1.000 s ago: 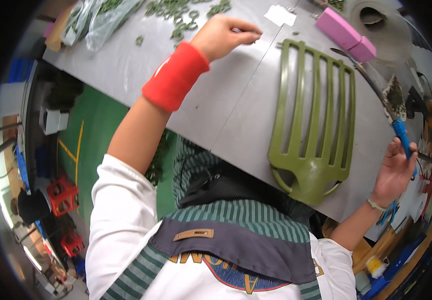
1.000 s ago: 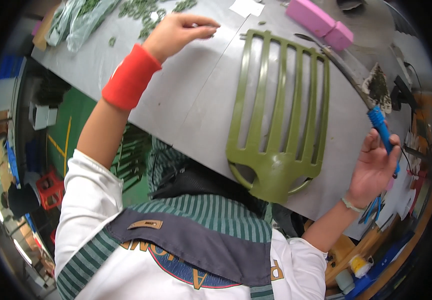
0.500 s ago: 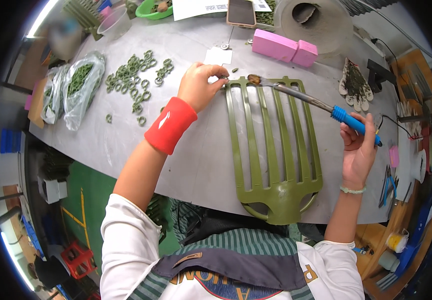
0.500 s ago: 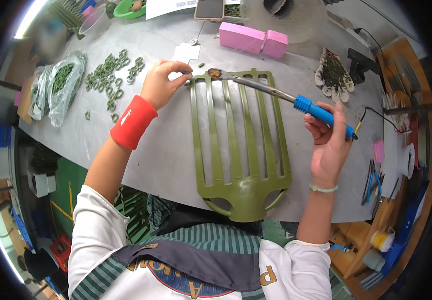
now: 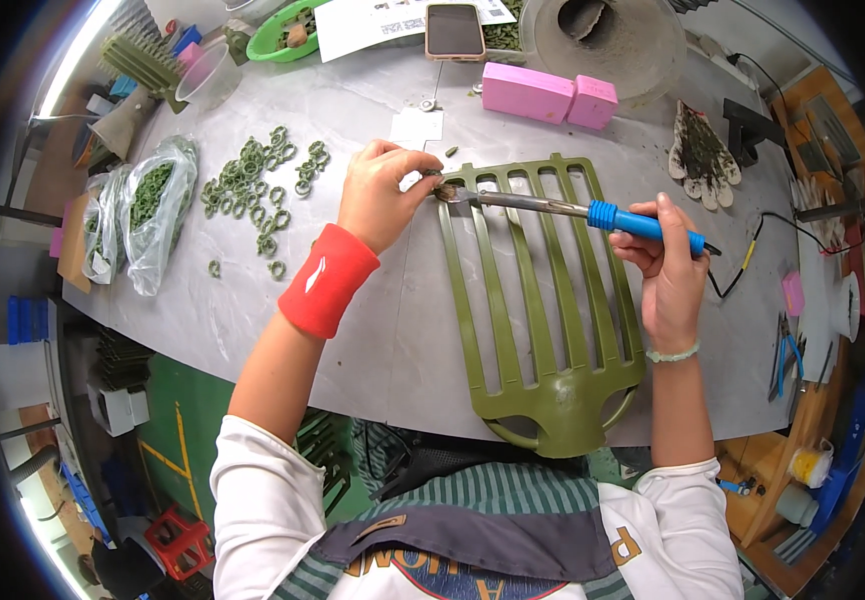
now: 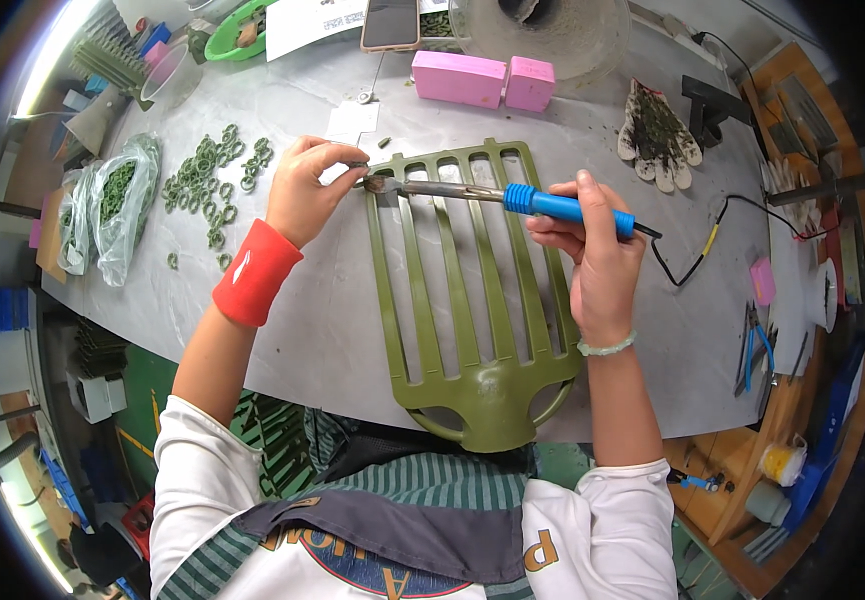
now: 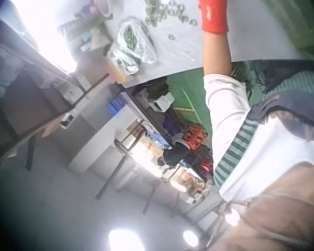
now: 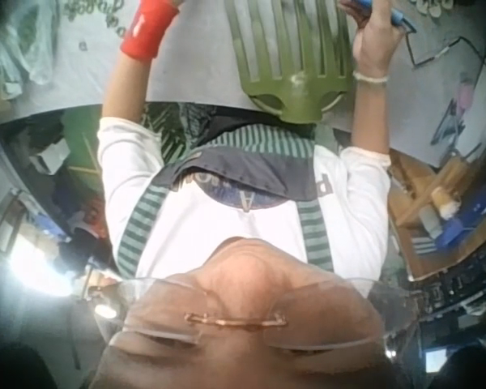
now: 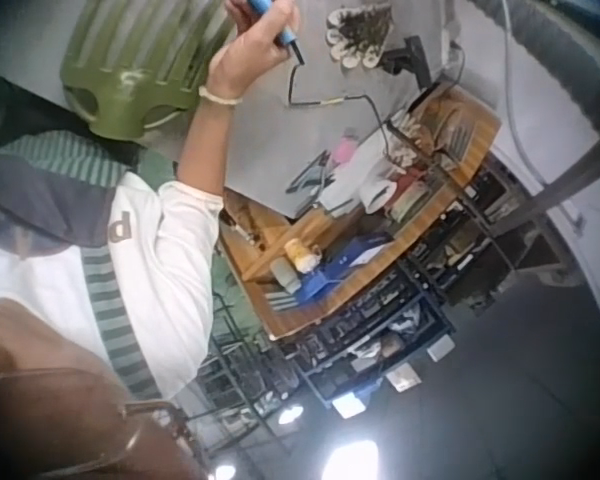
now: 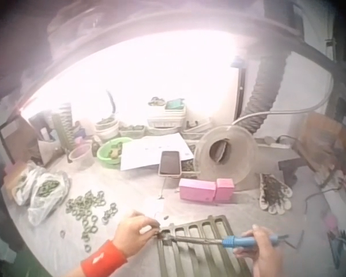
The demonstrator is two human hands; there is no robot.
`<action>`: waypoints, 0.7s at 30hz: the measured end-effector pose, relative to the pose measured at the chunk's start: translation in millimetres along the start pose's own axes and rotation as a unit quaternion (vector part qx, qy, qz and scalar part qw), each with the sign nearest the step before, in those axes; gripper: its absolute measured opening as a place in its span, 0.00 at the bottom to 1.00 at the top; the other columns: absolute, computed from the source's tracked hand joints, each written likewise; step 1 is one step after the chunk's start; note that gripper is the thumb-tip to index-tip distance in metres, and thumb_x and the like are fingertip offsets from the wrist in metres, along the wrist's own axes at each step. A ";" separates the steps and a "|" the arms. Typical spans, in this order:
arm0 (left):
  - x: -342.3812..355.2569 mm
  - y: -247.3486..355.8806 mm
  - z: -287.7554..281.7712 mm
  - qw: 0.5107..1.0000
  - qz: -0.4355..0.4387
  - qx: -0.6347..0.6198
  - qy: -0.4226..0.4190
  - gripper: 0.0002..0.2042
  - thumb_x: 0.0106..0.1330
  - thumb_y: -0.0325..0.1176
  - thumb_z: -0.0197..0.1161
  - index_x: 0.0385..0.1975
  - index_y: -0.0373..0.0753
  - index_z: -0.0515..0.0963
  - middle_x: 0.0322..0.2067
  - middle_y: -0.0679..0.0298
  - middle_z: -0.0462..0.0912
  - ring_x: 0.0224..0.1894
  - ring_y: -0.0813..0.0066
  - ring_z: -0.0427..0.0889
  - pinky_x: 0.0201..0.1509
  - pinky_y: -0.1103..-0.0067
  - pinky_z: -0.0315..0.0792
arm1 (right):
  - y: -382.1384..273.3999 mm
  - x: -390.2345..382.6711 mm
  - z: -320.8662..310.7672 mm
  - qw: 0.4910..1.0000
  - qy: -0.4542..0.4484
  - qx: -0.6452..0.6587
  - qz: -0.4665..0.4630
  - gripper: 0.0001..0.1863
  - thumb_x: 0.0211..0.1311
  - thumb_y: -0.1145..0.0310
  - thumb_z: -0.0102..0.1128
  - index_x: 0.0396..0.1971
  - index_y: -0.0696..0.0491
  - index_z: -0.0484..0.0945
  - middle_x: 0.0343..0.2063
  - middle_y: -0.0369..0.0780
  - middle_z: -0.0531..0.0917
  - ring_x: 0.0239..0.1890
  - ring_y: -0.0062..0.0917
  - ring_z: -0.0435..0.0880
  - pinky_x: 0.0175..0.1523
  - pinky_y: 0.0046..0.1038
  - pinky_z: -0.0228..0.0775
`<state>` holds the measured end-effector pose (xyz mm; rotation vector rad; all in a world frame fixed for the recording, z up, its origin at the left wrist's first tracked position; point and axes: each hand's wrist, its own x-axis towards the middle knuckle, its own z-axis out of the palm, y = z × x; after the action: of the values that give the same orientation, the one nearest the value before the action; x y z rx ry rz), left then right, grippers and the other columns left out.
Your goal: The person uses a soldering iron to melt and attach small green plastic rings onto a green plastic holder, picking the rings up one by one from a pile on the workbench.
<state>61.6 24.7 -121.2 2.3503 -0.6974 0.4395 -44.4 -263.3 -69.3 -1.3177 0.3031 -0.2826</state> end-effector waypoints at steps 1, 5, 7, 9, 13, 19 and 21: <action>0.6 -0.7 1.1 1.000 0.007 0.015 -0.012 0.09 0.52 0.26 0.70 0.34 0.42 0.84 0.33 0.69 0.85 0.40 0.69 0.77 0.46 0.75 0.73 | -0.1 1.4 1.2 1.000 -0.002 0.002 0.001 0.16 0.68 0.62 0.54 0.32 0.62 0.79 0.25 0.42 0.83 0.25 0.25 0.86 0.31 0.23 0.83; 3.0 -2.8 4.8 1.000 0.013 0.004 0.003 0.07 0.51 0.27 0.70 0.30 0.43 0.83 0.29 0.68 0.85 0.38 0.66 0.77 0.44 0.73 0.73 | 3.4 6.9 11.3 1.000 -0.016 0.008 -0.007 0.16 0.68 0.62 0.54 0.32 0.63 0.79 0.25 0.43 0.83 0.25 0.25 0.86 0.31 0.23 0.83; 2.5 -3.7 1.3 1.000 -0.006 0.007 -0.012 0.08 0.52 0.26 0.70 0.33 0.42 0.84 0.33 0.68 0.85 0.40 0.68 0.77 0.46 0.74 0.73 | -1.1 6.3 13.6 1.000 -0.015 -0.004 -0.012 0.16 0.68 0.62 0.55 0.33 0.63 0.80 0.25 0.43 0.83 0.25 0.25 0.86 0.31 0.23 0.83; 1.0 -7.7 0.8 1.000 -0.001 0.009 -0.008 0.09 0.52 0.26 0.70 0.33 0.42 0.84 0.33 0.68 0.85 0.40 0.68 0.77 0.46 0.74 0.73 | -8.4 3.8 14.3 0.999 -0.011 -0.031 -0.021 0.17 0.68 0.62 0.55 0.33 0.63 0.80 0.25 0.42 0.83 0.24 0.25 0.86 0.30 0.24 0.83; 0.6 -7.9 2.7 1.000 0.001 -0.016 -0.013 0.10 0.53 0.29 0.70 0.37 0.42 0.82 0.34 0.67 0.85 0.41 0.67 0.77 0.49 0.74 0.71 | -22.9 -6.1 -4.3 0.999 0.009 -0.038 -0.019 0.16 0.68 0.61 0.54 0.32 0.61 0.79 0.26 0.41 0.83 0.23 0.24 0.85 0.29 0.23 0.82; -15.3 -96.1 -53.6 0.963 -0.133 0.214 0.094 0.11 0.62 0.31 0.62 0.44 0.41 0.78 0.37 0.58 0.80 0.41 0.60 0.77 0.50 0.69 0.70 | -27.2 -17.2 -13.3 0.999 0.009 -0.039 -0.002 0.17 0.69 0.60 0.52 0.31 0.59 0.78 0.24 0.40 0.82 0.20 0.22 0.83 0.26 0.20 0.79; -37.6 -129.2 -74.8 0.942 -0.194 0.262 0.075 0.11 0.63 0.32 0.61 0.44 0.40 0.78 0.38 0.56 0.78 0.38 0.59 0.77 0.50 0.69 0.70 | -28.1 -18.0 -12.1 0.999 0.003 -0.037 0.003 0.16 0.69 0.60 0.52 0.30 0.59 0.78 0.24 0.40 0.82 0.20 0.21 0.83 0.26 0.20 0.78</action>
<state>96.9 172.6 -145.9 2.8215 -0.0257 0.6775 -66.5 -273.9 -43.7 -1.3882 0.3243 -0.2721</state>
